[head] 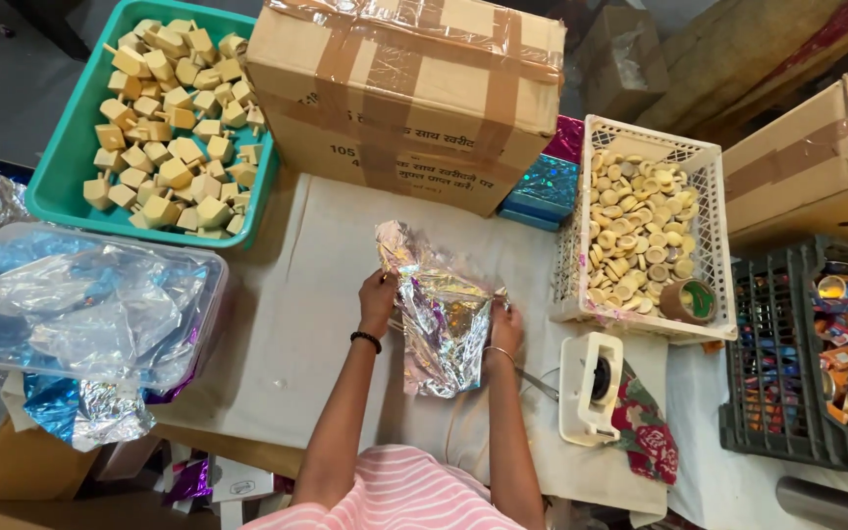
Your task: The person arranges small wooden blocks and round wooden pieces on a table, then places them into a small decorative box. They close the box and wrap it in a sheet of shiny foil, folding the edges to secure the package.
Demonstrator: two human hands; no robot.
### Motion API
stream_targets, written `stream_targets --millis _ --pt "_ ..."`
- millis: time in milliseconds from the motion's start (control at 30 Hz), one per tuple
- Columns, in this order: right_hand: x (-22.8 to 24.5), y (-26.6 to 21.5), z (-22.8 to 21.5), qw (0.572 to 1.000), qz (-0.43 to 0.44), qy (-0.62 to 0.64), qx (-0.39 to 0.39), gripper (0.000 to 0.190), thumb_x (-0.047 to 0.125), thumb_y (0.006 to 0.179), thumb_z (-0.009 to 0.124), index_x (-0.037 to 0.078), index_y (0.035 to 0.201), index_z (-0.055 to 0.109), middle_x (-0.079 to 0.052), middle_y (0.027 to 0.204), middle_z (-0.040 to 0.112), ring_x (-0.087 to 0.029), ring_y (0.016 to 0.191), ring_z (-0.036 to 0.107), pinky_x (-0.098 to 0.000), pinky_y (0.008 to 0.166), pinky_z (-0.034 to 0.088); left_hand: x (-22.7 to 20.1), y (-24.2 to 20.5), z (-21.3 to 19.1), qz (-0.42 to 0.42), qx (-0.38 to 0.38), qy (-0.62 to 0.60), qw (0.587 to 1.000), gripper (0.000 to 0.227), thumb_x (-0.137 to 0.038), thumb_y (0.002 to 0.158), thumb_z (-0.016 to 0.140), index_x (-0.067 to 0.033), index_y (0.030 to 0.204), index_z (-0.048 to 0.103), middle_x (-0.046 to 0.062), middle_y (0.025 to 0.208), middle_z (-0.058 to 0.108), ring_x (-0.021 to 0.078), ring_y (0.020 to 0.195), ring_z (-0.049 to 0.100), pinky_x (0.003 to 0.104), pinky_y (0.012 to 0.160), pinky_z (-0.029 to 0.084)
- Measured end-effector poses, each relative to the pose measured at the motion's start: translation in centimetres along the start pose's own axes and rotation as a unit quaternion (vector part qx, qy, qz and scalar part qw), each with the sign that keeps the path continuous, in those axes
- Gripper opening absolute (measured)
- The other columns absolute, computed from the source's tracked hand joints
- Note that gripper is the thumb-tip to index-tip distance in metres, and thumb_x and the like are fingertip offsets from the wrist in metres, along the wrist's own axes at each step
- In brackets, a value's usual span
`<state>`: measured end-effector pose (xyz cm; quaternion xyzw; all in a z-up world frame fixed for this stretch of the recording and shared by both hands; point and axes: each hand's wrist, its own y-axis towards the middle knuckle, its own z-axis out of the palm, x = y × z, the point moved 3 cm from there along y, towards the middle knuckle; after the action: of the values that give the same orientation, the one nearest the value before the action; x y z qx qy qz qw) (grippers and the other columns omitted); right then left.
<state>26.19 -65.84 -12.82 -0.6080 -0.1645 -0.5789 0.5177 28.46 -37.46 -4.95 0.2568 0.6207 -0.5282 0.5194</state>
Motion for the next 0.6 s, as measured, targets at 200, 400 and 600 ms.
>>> stream_targets --millis 200,400,600 --pt "9.8 -8.1 2.1 0.747 -0.435 -0.427 -0.265 0.047 0.017 0.071 0.089 -0.003 0.104 0.062 -0.012 0.090 0.065 -0.020 0.080 0.059 -0.0360 0.071 0.050 0.1 -0.3 1.3 -0.008 0.045 0.062 0.997 0.032 -0.033 0.099 0.064 -0.0031 0.088 0.063 -0.003 0.070 0.054 0.0088 0.065 0.042 0.031 0.059 0.039" --pt "5.6 -7.5 6.5 0.924 -0.181 -0.291 0.169 0.017 0.014 0.090 0.077 0.007 0.105 0.073 -0.001 0.092 0.076 -0.007 0.076 0.068 -0.0226 0.069 0.056 -1.0 -2.5 2.6 0.041 0.052 0.045 0.997 0.031 -0.031 0.100 0.063 -0.0026 0.089 0.066 -0.002 0.071 0.053 0.0083 0.067 0.043 0.030 0.060 0.040" --pt "-1.4 -6.7 7.8 0.949 -0.111 -0.201 0.216 0.024 0.007 0.084 0.085 -0.002 0.101 0.070 -0.001 0.083 0.066 -0.007 0.075 0.058 -0.0227 0.067 0.051 -1.8 -4.6 2.1 0.114 0.071 0.060 0.989 0.027 -0.026 0.101 0.059 -0.0017 0.092 0.065 0.003 0.073 0.060 0.0106 0.066 0.050 0.032 0.061 0.043"
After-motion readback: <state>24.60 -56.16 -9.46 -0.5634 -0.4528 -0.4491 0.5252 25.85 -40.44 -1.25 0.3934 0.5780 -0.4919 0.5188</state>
